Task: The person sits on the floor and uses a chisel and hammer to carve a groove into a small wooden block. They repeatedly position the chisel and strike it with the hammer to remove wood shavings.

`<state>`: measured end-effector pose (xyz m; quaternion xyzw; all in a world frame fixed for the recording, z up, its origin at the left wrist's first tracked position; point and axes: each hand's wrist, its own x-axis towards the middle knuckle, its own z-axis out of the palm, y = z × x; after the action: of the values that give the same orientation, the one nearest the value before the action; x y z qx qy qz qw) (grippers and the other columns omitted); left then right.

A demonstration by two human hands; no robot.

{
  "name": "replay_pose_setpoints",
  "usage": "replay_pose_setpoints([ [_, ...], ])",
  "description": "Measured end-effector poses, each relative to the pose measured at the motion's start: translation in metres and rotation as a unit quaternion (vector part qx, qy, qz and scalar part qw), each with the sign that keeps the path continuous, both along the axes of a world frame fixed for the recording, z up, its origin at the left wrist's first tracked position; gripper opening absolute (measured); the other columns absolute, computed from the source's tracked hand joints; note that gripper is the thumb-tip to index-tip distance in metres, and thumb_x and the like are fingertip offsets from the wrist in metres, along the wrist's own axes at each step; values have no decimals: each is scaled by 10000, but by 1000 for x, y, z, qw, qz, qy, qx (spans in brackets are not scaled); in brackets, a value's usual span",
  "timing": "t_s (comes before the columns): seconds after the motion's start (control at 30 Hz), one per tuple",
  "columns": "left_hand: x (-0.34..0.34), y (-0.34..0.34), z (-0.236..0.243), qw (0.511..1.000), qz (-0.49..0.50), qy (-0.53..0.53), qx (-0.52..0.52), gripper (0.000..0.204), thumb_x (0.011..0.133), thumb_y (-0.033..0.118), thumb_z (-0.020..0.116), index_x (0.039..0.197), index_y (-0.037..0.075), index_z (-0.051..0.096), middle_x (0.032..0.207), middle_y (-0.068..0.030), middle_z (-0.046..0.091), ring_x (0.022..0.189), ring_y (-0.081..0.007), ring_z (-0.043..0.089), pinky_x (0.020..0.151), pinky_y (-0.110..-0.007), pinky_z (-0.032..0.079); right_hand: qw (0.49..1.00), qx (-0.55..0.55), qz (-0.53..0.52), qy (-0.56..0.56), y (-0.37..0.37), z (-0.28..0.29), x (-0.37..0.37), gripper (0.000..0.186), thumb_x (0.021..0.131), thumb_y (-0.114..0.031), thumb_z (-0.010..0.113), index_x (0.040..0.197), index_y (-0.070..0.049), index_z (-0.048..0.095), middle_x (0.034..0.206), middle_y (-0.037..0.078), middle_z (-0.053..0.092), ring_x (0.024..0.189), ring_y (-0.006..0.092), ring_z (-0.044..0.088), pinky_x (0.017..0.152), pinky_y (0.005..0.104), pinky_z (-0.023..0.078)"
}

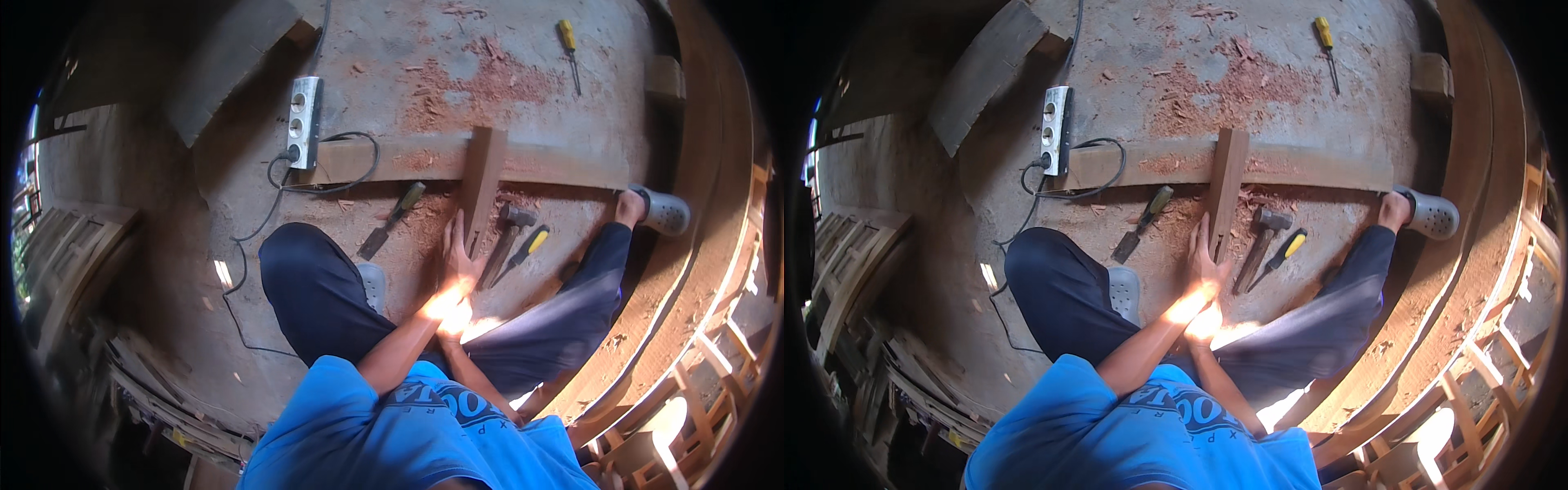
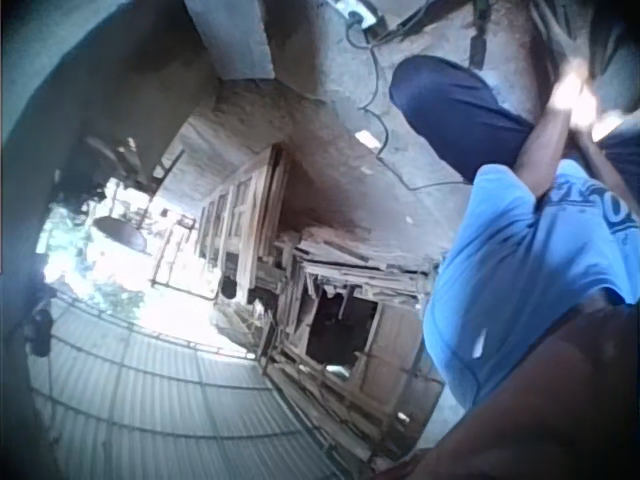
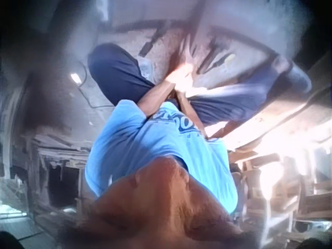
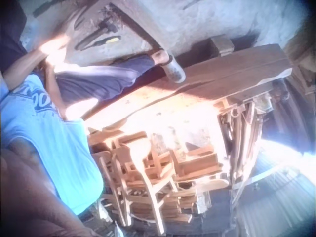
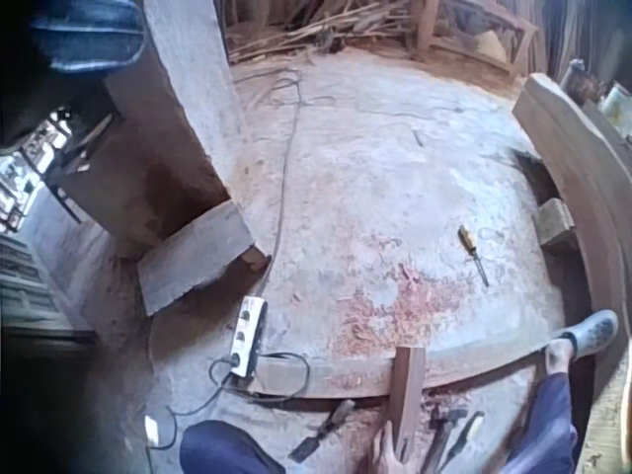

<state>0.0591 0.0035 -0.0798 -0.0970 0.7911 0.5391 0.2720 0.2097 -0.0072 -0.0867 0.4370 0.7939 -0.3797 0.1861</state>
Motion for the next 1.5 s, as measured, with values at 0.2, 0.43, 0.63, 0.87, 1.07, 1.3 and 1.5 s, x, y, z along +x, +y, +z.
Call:
replay_pose_setpoints([
  [0.2,5,-5,-3,1000,-7,7,11,1007,803,398,782,1618,163,239,1558,-243,355,1415,-420,414,1160,-459,385,998,14,-17,51,3,-20,18,491,847,-245,683,1248,23,592,1023,266,700,950,416,699,850,452,571],
  [0.43,-49,-72,-40,927,151,214,-270,501,923,359,706,1293,31,623,1241,-205,612,1171,-385,574,1011,-479,450,981,100,-48,161,-5,-8,4,545,841,-243,691,1301,33,590,1141,292,681,1077,448,659,946,486,528],
  [0.63,-54,-84,-71,901,-91,191,-377,562,831,395,795,1265,78,629,1184,-169,637,1133,-384,593,974,-496,480,938,-99,-216,253,54,-6,-10,340,960,-325,669,1087,-10,693,990,210,708,951,345,682,882,415,521],
  [0.87,-58,-70,-3,951,19,218,-220,480,907,250,724,1252,42,465,1007,-299,689,990,-494,662,839,-551,502,978,151,-136,-55,108,-56,-19,627,872,-284,750,1373,-35,467,1256,211,609,1174,440,594,1011,512,478],
  [1.07,-107,-44,120,953,74,264,131,397,917,132,686,1229,66,451,895,-50,569,672,-119,579,604,-297,523,971,-107,-210,41,140,-45,-45,377,869,-241,729,1078,26,563,862,175,655,762,303,697,607,427,567],
  [1.3,-121,-12,196,939,49,130,314,412,952,151,675,1263,117,407,938,-32,543,640,-106,546,565,-275,519,949,-249,-86,172,146,87,16,246,936,-221,632,973,16,577,638,83,573,445,178,575,385,342,457],
  [1.5,-120,1,194,949,-19,127,287,368,973,337,646,1132,50,479,820,-9,556,663,-71,554,565,-234,479,987,-17,151,57,86,166,78,699,931,-336,660,1511,-53,391,962,355,680,853,466,701,781,521,529],
])
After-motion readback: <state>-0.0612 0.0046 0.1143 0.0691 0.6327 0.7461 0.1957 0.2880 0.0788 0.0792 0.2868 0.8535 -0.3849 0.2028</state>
